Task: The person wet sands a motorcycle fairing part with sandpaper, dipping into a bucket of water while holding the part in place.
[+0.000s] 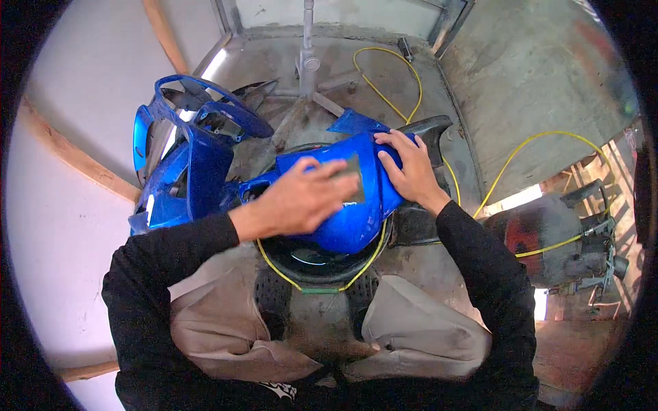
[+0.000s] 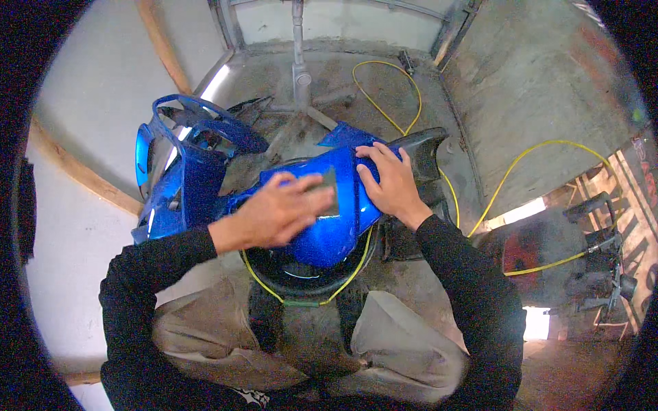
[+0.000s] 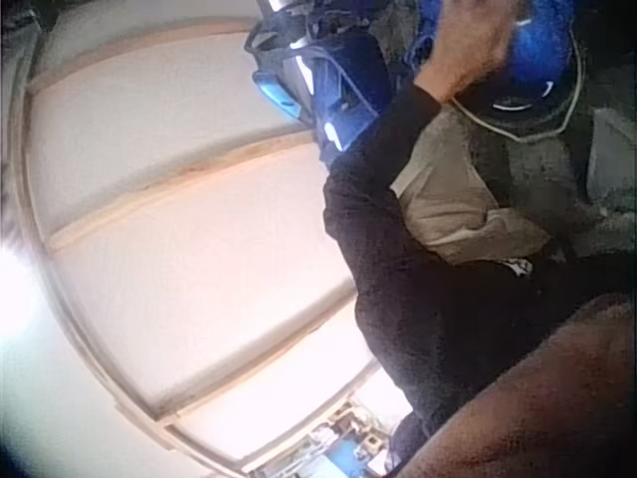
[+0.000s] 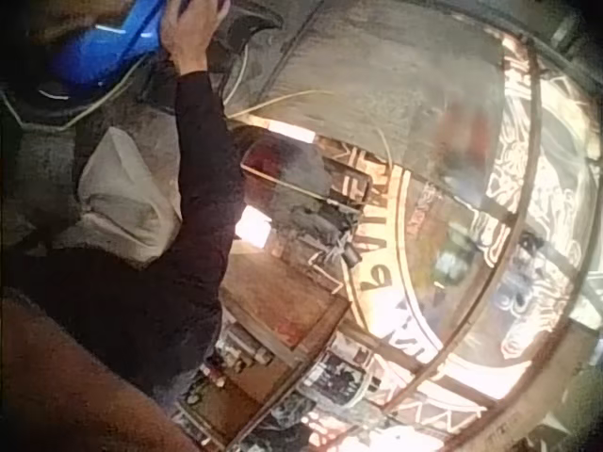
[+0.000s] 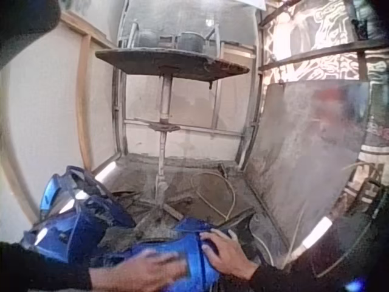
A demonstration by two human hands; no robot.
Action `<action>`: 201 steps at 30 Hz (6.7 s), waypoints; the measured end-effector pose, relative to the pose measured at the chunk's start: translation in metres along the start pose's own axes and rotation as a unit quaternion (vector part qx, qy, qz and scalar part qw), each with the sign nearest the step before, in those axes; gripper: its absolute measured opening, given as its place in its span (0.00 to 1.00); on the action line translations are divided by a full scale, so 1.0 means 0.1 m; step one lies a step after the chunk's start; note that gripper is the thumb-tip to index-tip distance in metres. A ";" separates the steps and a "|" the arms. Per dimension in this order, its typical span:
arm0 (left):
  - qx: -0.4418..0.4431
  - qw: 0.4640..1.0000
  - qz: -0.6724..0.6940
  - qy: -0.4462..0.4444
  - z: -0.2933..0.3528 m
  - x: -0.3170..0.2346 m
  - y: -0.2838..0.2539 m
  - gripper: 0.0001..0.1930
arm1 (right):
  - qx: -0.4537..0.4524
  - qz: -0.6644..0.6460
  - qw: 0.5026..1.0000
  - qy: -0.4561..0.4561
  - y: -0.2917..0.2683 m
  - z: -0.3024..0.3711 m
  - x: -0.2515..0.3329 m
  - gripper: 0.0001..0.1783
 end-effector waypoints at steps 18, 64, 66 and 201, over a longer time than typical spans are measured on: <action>0.036 0.986 0.025 0.161 0.05 -0.04 0.07 0.23 | 0.000 0.001 1.000 0.001 0.01 0.02 0.00 0.20; 0.073 0.969 0.023 0.235 -0.02 -0.20 0.03 0.25 | -0.001 -0.005 1.000 0.002 0.00 0.01 0.01 0.19; 0.092 0.979 -0.001 0.182 -0.08 -0.14 0.02 0.26 | -0.001 -0.006 1.000 0.000 0.01 0.02 0.01 0.19; 0.076 0.963 0.141 0.218 0.11 -0.22 0.07 0.25 | -0.041 0.000 0.999 -0.019 -0.03 0.14 0.10 0.17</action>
Point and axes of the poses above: each hand's wrist, its own z-axis away from the middle knuckle, its own y-axis out of the palm, x = y × z, the point moved 3 cm from there along -z, towards the middle knuckle, and after that the axes turned 7 degrees about -y, right-handed, at the moved point
